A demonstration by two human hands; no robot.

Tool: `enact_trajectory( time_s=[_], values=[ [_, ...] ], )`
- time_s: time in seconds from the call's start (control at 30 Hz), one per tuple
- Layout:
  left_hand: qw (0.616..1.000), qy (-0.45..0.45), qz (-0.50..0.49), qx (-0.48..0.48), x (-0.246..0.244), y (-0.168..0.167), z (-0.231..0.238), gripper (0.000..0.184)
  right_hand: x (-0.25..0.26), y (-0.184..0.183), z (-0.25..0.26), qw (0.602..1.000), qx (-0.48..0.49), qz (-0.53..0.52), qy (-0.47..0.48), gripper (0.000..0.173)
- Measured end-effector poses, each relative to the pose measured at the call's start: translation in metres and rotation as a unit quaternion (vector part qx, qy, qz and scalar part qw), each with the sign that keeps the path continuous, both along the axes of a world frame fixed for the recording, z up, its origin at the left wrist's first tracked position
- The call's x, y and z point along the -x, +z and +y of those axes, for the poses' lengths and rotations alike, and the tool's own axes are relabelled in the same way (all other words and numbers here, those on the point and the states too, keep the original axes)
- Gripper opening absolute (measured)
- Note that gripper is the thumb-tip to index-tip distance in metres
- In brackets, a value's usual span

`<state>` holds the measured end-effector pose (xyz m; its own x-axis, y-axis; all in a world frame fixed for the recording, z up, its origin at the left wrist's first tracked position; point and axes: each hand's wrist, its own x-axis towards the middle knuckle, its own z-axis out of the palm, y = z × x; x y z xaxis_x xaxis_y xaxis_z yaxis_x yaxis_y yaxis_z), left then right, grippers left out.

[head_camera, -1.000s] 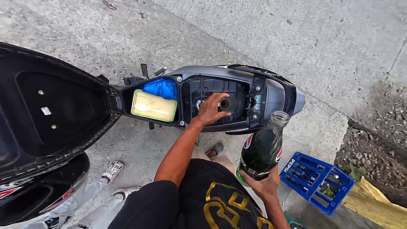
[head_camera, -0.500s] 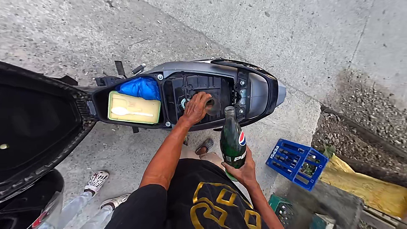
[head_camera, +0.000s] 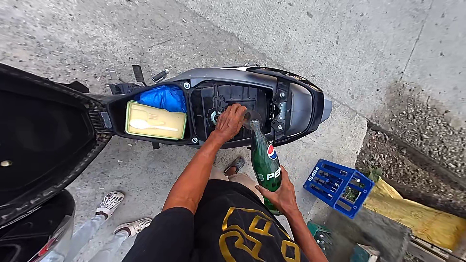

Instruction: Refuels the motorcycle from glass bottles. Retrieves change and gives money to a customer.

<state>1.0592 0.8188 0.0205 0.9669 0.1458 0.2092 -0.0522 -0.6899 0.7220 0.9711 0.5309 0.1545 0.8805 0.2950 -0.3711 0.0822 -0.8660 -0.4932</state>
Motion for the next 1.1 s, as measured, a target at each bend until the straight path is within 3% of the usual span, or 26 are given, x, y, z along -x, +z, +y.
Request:
enact_trajectory(
  time_s=[0.57, 1.1],
  values=[
    [0.999, 0.006, -0.03, -0.019, -0.003, -0.007, -0.002, 0.028, -0.018, 0.056, 0.009, 0.992, 0.108, 0.066, 0.008, 0.112],
    [0.999, -0.004, -0.019, -0.03, -0.003, -0.006, -0.002, 0.032, -0.035, 0.08, 0.009, 0.982, 0.156, 0.095, 0.046, 0.112]
  ],
)
